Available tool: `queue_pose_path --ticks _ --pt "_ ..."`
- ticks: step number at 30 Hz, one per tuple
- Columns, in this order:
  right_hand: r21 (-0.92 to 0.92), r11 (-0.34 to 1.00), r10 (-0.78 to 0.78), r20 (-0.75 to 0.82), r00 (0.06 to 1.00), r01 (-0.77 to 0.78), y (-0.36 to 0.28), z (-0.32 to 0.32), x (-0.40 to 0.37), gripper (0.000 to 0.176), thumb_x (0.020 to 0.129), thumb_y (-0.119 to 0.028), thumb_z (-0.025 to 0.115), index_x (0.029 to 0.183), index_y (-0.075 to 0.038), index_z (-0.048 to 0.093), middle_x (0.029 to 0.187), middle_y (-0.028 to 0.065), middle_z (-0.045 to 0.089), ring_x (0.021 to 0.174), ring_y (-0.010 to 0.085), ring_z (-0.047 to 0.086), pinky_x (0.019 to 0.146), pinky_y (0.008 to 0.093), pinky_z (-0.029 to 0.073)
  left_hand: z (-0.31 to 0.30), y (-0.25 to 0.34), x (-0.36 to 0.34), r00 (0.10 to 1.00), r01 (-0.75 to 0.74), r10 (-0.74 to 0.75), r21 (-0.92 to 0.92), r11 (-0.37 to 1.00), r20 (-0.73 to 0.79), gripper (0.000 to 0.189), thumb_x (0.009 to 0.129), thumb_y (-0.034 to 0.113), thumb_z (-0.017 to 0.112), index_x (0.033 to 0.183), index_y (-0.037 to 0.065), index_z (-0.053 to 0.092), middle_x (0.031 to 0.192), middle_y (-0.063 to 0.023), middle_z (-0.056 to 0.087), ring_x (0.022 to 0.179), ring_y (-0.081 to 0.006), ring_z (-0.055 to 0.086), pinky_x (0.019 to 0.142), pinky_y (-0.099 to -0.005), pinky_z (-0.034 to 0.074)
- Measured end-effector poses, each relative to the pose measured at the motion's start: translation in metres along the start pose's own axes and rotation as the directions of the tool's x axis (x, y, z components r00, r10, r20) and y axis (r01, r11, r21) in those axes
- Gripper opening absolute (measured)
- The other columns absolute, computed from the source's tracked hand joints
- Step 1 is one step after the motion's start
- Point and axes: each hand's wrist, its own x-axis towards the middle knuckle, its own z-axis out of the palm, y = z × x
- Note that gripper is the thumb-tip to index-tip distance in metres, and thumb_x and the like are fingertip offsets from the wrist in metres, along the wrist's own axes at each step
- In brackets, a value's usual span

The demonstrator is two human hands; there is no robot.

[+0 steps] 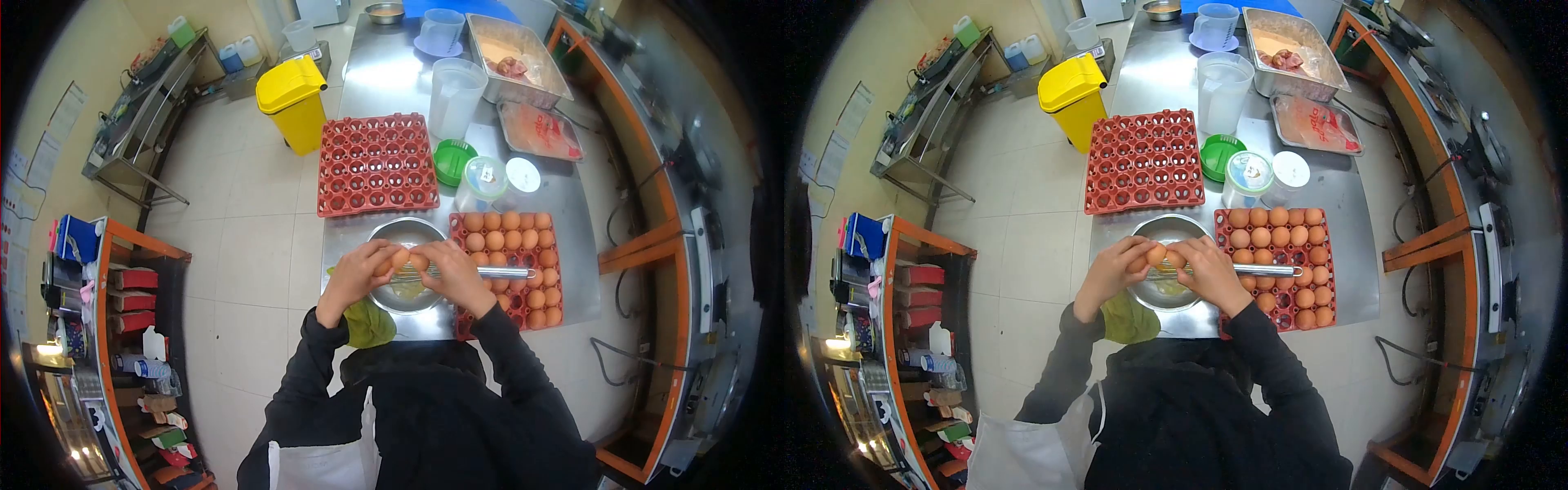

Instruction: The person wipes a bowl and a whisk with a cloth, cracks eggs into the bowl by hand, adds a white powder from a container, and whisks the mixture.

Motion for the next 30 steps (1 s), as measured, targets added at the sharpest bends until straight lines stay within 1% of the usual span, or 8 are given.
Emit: queue_pose_path --ticks 2,5,11,17,20,23,26,30 --pt "0.009 1.0 -0.003 -0.022 1.0 0.003 -0.002 -0.003 -0.003 0.044 0.075 -0.009 0.073 0.118 -0.012 0.065 0.106 0.0066 0.066 0.101 0.03 0.06 0.086 0.042 0.053 -0.001 0.004 -0.005 0.999 -0.047 0.046 0.111 0.993 0.004 0.056 0.074 0.011 0.077 0.127 0.012 0.062 0.117 -0.0086 0.064 0.097 -0.0308 0.067 0.08 -0.0396 0.056" --pt "0.037 0.999 0.01 -0.03 0.999 -0.008 -0.002 -0.003 -0.007 0.045 0.074 -0.008 0.073 0.119 -0.01 0.065 0.107 0.0079 0.065 0.102 0.0313 0.06 0.089 0.0424 0.051 -0.005 0.013 -0.008 0.997 -0.078 0.082 0.204 0.976 -0.013 0.056 0.075 0.012 0.076 0.128 0.012 0.061 0.117 -0.0078 0.064 0.095 -0.0278 0.067 0.078 -0.0377 0.057" --pt "0.138 0.99 0.038 -0.077 0.996 -0.027 -0.003 -0.001 -0.011 0.049 0.074 -0.003 0.073 0.122 -0.008 0.064 0.111 0.0118 0.06 0.107 0.0328 0.057 0.094 0.0421 0.048 -0.023 0.027 -0.007 0.982 -0.152 0.18 0.335 0.93 -0.054 0.053 0.074 0.01 0.076 0.125 0.007 0.061 0.119 -0.0105 0.064 0.09 -0.0245 0.067 0.075 -0.035 0.057" --pt "0.219 0.974 0.091 -0.166 0.982 -0.053 -0.002 0.001 -0.008 0.048 0.074 -0.002 0.074 0.121 -0.007 0.064 0.112 0.0121 0.061 0.105 0.0316 0.06 0.093 0.0399 0.05 -0.035 0.036 -0.005 0.98 -0.121 0.163 0.304 0.945 -0.114 0.055 0.074 0.008 0.077 0.126 0.006 0.061 0.121 -0.0111 0.064 0.094 -0.0261 0.067 0.077 -0.0354 0.057" --pt "0.32 0.943 0.161 -0.194 0.968 -0.093 -0.013 -0.005 -0.006 0.047 0.075 -0.003 0.075 0.12 -0.006 0.064 0.111 0.0117 0.062 0.103 0.0285 0.063 0.088 0.0374 0.053 -0.031 0.033 -0.005 0.979 -0.002 0.033 0.154 0.988 -0.202 0.051 0.075 0.007 0.078 0.125 0.005 0.063 0.117 -0.0118 0.066 0.097 -0.0285 0.068 0.079 -0.0356 0.057" --pt "0.452 0.89 0.173 -0.222 0.959 -0.056 -0.018 -0.004 -0.001 0.045 0.077 -0.004 0.075 0.12 -0.006 0.064 0.112 0.0114 0.063 0.106 0.0251 0.064 0.086 0.0348 0.054 -0.016 0.023 -0.006 0.948 0.168 -0.198 -0.137 0.976 -0.248 0.046 0.08 0.006 0.077 0.124 0.004 0.065 0.111 -0.013 0.069 0.096 -0.0257 0.071 0.079 -0.0339 0.057" --pt "0.477 0.879 0.133 -0.217 0.967 -0.013 -0.026 -0.008 0.005 0.044 0.078 -0.007 0.076 0.121 -0.006 0.064 0.117 0.0115 0.065 0.112 0.0252 0.063 0.092 0.0358 0.053 0.005 0.015 -0.009 0.873 0.349 -0.471 -0.512 0.785 -0.127 0.037 0.085 0.003 0.074 0.121 0.0 0.068 0.106 -0.0095 0.071 0.098 -0.0175 0.068 0.083 -0.0291 0.056" --pt "0.429 0.898 -0.004 -0.209 0.978 0.095 -0.016 -0.001 0.014 0.046 0.081 -0.011 0.077 0.125 -0.008 0.064 0.13 0.0108 0.064 0.119 0.0281 0.061 0.104 0.0404 0.046 0.013 0.004 -0.005 0.843 0.374 -0.53 -0.805 0.461 0.088 0.037 0.09 0.006 0.071 0.126 0.001 0.066 0.102 -0.0057 0.069 0.08 -0.0097 0.063 0.069 -0.0251 0.053"
